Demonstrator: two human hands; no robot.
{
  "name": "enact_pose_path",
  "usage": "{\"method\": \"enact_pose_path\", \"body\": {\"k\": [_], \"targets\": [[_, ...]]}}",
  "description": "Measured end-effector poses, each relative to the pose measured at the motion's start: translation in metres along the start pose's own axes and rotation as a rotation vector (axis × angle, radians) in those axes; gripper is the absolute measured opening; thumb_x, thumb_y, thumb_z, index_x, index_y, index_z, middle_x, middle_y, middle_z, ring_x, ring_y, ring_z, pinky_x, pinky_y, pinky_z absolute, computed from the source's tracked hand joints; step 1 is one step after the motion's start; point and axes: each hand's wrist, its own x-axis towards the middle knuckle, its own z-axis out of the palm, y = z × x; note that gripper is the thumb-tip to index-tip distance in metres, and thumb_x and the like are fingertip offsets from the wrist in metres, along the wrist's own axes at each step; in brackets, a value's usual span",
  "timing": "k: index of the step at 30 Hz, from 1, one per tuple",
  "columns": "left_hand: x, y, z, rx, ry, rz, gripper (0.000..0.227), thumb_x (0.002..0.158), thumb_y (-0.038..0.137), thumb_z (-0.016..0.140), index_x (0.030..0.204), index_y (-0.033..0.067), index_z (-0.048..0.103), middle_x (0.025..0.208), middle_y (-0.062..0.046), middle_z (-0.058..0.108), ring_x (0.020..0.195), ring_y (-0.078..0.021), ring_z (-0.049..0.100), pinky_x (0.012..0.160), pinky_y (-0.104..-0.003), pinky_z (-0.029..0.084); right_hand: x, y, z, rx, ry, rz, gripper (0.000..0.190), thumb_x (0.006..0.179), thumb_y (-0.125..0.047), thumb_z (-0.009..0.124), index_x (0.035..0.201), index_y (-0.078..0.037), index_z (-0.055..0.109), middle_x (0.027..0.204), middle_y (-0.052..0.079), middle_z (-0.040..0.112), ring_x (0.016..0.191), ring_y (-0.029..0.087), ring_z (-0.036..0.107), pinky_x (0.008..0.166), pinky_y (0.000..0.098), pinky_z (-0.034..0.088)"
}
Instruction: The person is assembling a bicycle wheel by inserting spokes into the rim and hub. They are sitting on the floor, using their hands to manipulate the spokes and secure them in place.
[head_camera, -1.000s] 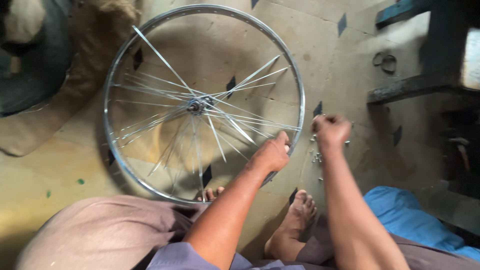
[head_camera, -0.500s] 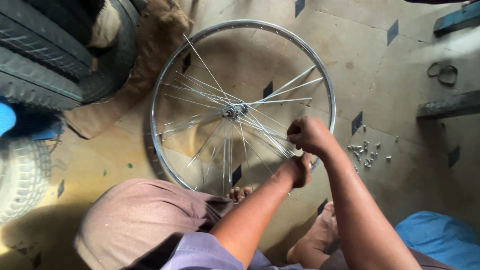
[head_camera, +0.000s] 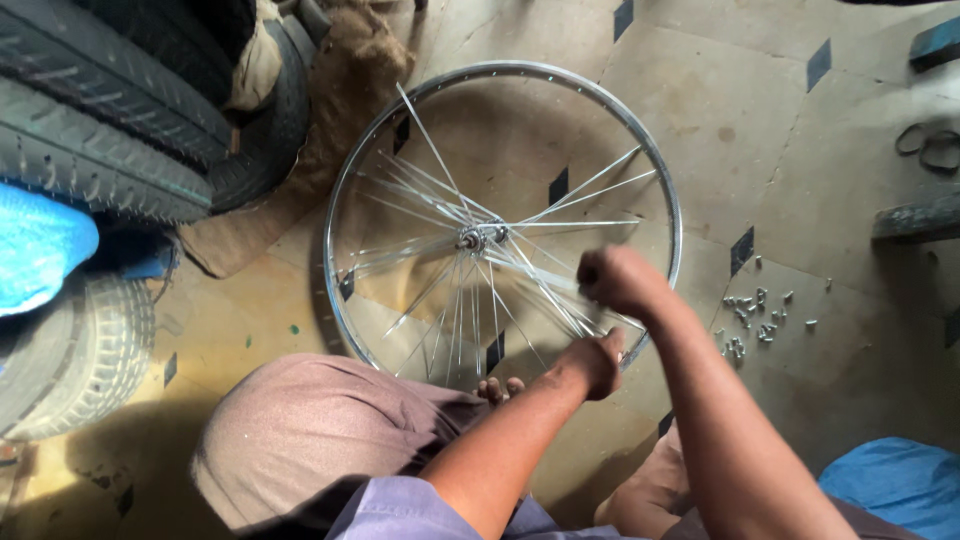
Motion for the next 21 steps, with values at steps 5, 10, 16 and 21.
{"method": "enact_pose_path", "body": {"k": [5,10,16,21], "targets": [[-0.006,0.000,-0.001,-0.074,0.069,0.027,0.038,0.089,0.008,0.054,0.125,-0.0029,0.049,0.112,-0.030,0.069,0.108,-0.0459,0.066,0.093,-0.052,0.052,-0.004,0.002,-0.031,0.024,0.720,-0.119,0.015,0.086,-0.004,0.077,0.100,-0.008,0.076,0.097,0.012,0.073,0.082,0.028,0.070,0.072,0.0400,0.056],[-0.013,0.001,-0.009,-0.036,-0.062,-0.065,0.040,0.092,0.006,0.055,0.130,-0.0021,0.049,0.114,-0.031,0.068,0.110,-0.0463,0.067,0.095,-0.052,0.053,-0.012,0.004,-0.048,0.205,0.703,0.050,0.015,0.088,-0.011,0.081,0.100,-0.005,0.076,0.098,0.012,0.068,0.078,0.023,0.069,0.072,0.0372,0.055],[-0.014,0.002,-0.008,-0.110,-0.058,-0.170,0.042,0.098,0.012,0.050,0.140,0.0024,0.046,0.119,-0.027,0.066,0.112,-0.0457,0.064,0.098,-0.052,0.051,-0.011,0.011,-0.037,0.177,0.662,0.045,0.014,0.086,-0.011,0.082,0.099,-0.007,0.079,0.095,0.010,0.066,0.080,0.022,0.068,0.072,0.0368,0.054],[-0.006,0.018,-0.011,0.110,0.215,-0.175,0.028,0.099,0.010,0.054,0.122,0.0132,0.069,0.112,-0.019,0.076,0.103,-0.0382,0.074,0.088,-0.048,0.061,-0.012,0.019,-0.047,0.185,0.641,0.031,0.018,0.084,-0.014,0.086,0.098,-0.005,0.079,0.091,0.011,0.068,0.079,0.019,0.067,0.071,0.0336,0.054]]}}
